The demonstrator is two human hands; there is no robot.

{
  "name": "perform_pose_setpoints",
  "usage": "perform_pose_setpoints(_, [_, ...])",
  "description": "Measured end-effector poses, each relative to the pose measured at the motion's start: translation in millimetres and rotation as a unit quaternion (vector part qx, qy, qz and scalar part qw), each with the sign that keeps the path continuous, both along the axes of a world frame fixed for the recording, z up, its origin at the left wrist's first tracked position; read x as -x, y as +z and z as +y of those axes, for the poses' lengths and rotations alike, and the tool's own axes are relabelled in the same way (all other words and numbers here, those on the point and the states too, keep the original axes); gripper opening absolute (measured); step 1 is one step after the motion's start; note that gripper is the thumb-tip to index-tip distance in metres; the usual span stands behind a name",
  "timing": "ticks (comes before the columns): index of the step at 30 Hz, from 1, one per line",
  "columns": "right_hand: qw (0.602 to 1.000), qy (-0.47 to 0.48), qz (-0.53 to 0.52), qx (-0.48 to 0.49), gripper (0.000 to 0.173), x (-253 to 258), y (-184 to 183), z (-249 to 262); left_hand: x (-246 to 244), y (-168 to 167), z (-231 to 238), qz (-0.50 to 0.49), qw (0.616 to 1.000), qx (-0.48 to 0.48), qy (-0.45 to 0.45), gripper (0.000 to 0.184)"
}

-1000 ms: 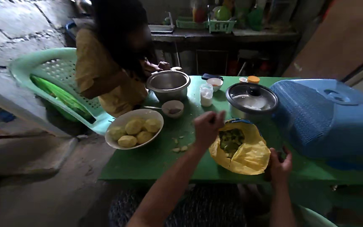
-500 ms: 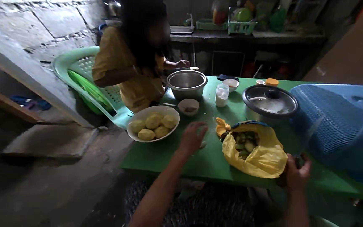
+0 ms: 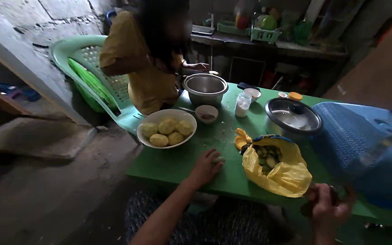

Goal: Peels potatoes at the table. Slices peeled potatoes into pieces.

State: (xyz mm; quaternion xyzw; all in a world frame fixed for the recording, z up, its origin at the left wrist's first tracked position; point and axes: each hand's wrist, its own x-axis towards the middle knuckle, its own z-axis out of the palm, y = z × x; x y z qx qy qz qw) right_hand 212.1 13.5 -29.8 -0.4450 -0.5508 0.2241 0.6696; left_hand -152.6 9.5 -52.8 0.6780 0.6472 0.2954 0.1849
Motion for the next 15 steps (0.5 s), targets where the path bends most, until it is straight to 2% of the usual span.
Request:
perform_pose_setpoints(3, [0.989,0.140,-0.005,-0.049,0.039,20.6,28.0,-39.9,22.5,8.1,-14.4,-0.001,0.998,-0.023,0.057,0.049])
perform_pose_setpoints(5, [0.967,0.254,0.010,0.031,0.033,41.6,40.6,-65.8,38.7,14.6,-16.8,0.009,0.997,0.011,0.081,0.050])
perform_pose_setpoints(8, [0.885,0.411,0.045,0.215,0.032,72.6,35.9,-82.7,49.4,20.3,-17.0,0.033,0.992,0.089,0.077,0.054])
perform_pose_setpoints(10, [0.846,0.445,0.042,0.293,0.033,88.7,20.1,-80.6,49.2,24.6,-14.5,0.050,0.990,0.121,0.054,0.054])
perform_pose_setpoints(15, [0.802,0.420,0.027,0.423,0.033,103.7,3.6,-78.7,46.0,29.2,-5.6,0.061,0.989,0.130,-0.022,0.049])
